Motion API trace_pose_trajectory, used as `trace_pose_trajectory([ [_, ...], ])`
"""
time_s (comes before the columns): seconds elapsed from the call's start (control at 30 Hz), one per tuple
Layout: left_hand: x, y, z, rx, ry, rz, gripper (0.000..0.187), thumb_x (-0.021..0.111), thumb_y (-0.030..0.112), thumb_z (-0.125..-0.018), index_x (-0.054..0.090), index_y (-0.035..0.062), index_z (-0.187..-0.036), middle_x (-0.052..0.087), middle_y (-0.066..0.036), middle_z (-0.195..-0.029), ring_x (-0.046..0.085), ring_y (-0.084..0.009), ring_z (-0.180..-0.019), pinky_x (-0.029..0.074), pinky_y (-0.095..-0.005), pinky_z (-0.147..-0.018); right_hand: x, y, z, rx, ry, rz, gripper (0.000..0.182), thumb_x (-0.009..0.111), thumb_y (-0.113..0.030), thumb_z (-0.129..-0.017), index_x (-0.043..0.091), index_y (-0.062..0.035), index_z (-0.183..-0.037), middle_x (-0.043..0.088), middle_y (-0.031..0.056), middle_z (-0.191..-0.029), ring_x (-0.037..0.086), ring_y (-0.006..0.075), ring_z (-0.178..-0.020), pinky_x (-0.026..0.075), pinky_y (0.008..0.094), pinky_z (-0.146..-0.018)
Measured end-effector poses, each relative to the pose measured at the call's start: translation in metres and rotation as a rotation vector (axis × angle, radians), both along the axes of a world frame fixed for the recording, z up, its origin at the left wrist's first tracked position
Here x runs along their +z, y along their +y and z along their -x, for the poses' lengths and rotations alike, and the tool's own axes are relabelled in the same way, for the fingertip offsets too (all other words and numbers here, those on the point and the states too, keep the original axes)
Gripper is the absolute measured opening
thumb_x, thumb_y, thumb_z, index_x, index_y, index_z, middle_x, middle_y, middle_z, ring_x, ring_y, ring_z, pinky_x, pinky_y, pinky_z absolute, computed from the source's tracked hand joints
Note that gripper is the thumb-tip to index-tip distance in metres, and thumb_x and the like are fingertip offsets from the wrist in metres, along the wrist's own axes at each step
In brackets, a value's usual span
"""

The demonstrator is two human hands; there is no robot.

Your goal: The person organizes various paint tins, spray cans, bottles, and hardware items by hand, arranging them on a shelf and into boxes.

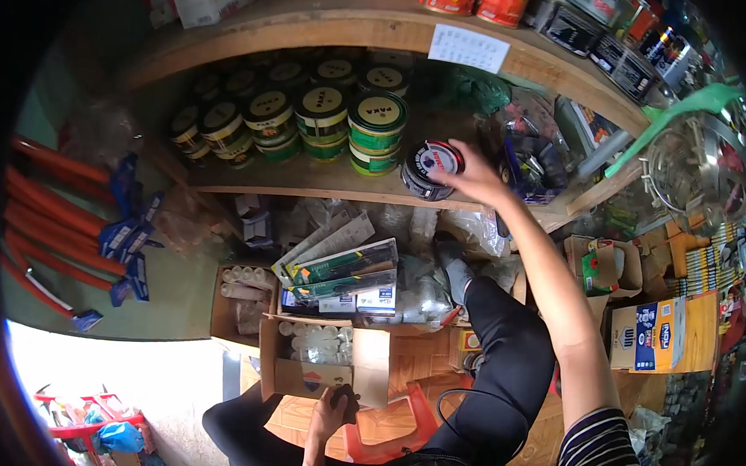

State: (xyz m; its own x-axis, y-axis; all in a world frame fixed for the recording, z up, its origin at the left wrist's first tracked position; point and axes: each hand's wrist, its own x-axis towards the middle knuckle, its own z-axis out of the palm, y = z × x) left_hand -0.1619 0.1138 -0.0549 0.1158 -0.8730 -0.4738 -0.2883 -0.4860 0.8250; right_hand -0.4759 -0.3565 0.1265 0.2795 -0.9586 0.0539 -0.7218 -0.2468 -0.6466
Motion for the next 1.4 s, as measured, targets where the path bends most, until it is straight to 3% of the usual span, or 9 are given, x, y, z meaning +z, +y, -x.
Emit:
trace_pose_trajectory([
  [0.17, -0.001, -0.017, 0.005, -0.023, -0.012, -0.056, 0.034, 0.062, 0.017, -0.096, 0.058, 0.0008, -0.126, 0.070, -0.025, -0.107, 0.070, -0.0371, -0.100, 0.055, -0.0415, -0.085, 0.004, -0.096, 0.006, 0.054, 0.181, 0.322, 0.043, 0.067, -0.034, -0.094, 0.064, -0.0024, -0.123, 0.059, 0.0206, -0.137, 0.055, 0.0331, -0.130, 0.045, 0.0417, -0.106],
  [0.43, 0.010, -0.053, 0.000, -0.036, -0.109, -0.121, 0.033, 0.063, 0.015, -0.096, 0.058, 0.0038, -0.126, 0.073, -0.020, -0.101, 0.073, -0.0325, -0.091, 0.057, -0.0387, -0.079, -0.012, -0.208, -0.016, 0.056, 1.037, 0.324, 0.040, 0.041, -0.020, -0.102, 0.059, -0.0156, -0.137, 0.045, 0.0076, -0.154, 0.037, 0.0268, -0.146, 0.023, 0.0463, -0.123],
  [0.6, -0.015, -0.050, -0.004, 0.011, -0.069, -0.153, 0.033, 0.065, 0.016, -0.095, 0.059, 0.0052, -0.126, 0.073, -0.019, -0.102, 0.073, -0.0338, -0.092, 0.057, -0.0409, -0.080, 0.003, -0.229, 0.034, -0.244, 1.282, 0.166, 0.033, 0.046, -0.018, -0.100, 0.065, -0.0174, -0.127, 0.060, 0.0077, -0.139, 0.056, 0.0266, -0.131, 0.044, 0.0470, -0.108],
  [0.67, -0.012, -0.054, -0.004, -0.024, -0.095, -0.192, 0.034, 0.064, 0.017, -0.095, 0.058, 0.0061, -0.126, 0.073, -0.019, -0.101, 0.073, -0.0338, -0.091, 0.057, -0.0413, -0.080, 0.005, -0.225, 0.051, -0.539, 0.717, 0.110, 0.032, 0.049, -0.015, -0.099, 0.064, -0.0150, -0.127, 0.056, 0.0065, -0.144, 0.049, 0.0266, -0.137, 0.040, 0.0481, -0.111],
  [0.9, 0.008, -0.059, 0.001, -0.114, -0.245, -0.234, 0.035, 0.064, 0.020, -0.095, 0.058, 0.0093, -0.128, 0.074, -0.018, -0.097, 0.073, -0.0339, -0.089, 0.057, -0.0425, -0.079, 0.009, -0.198, 0.033, -0.223, 1.141, 0.278, 0.037, 0.064, -0.021, -0.092, 0.065, -0.0102, -0.127, 0.058, 0.0081, -0.139, 0.048, 0.0250, -0.135, 0.035, 0.0428, -0.113],
  [0.97, 0.027, -0.071, -0.002, -0.089, -0.185, -0.348, 0.035, 0.063, 0.021, -0.096, 0.057, 0.0102, -0.129, 0.074, -0.017, -0.092, 0.074, -0.0322, -0.082, 0.057, -0.0417, -0.076, 0.017, -0.167, 0.029, -0.011, 0.728, 0.800, 0.030, 0.064, -0.021, -0.091, 0.067, -0.0056, -0.117, 0.064, 0.0114, -0.125, 0.058, 0.0309, -0.121, 0.041, 0.0446, -0.106],
  [1.03, 0.032, -0.069, -0.004, -0.042, -0.127, -0.347, 0.035, 0.061, 0.022, -0.096, 0.058, 0.0100, -0.129, 0.073, -0.016, -0.084, 0.073, -0.0283, -0.070, 0.057, -0.0398, -0.071, 0.048, -0.080, -0.011, 0.151, 0.360, 0.653, 0.031, 0.071, -0.026, -0.090, 0.068, -0.0037, -0.112, 0.065, 0.0134, -0.118, 0.059, 0.0310, -0.116, 0.046, 0.0417, -0.099],
  [1.13, 0.029, -0.056, -0.003, -0.014, -0.164, -0.166, 0.035, 0.061, 0.023, -0.096, 0.059, 0.0091, -0.129, 0.073, -0.018, -0.093, 0.074, -0.0323, -0.082, 0.057, -0.0412, -0.077, 0.027, 0.001, -0.019, 0.354, -0.019, -0.128, 0.113, 0.086, -0.051, -0.071, 0.026, -0.0100, -0.158, 0.025, 0.0278, -0.160, 0.022, 0.0381, -0.152, 0.026, 0.0460, -0.122],
  [1.4, 0.010, -0.030, -0.010, 0.019, -0.122, -0.112, 0.037, 0.062, 0.024, -0.095, 0.059, 0.0088, -0.129, 0.070, -0.022, -0.111, 0.067, -0.0414, -0.105, 0.054, -0.0463, -0.089, 0.006, -0.010, -0.013, 0.269, 0.014, 0.060, 0.107, 0.090, -0.031, -0.063, 0.033, -0.0071, -0.151, 0.046, 0.0231, -0.139, 0.047, 0.0352, -0.133, 0.037, 0.0401, -0.114],
])
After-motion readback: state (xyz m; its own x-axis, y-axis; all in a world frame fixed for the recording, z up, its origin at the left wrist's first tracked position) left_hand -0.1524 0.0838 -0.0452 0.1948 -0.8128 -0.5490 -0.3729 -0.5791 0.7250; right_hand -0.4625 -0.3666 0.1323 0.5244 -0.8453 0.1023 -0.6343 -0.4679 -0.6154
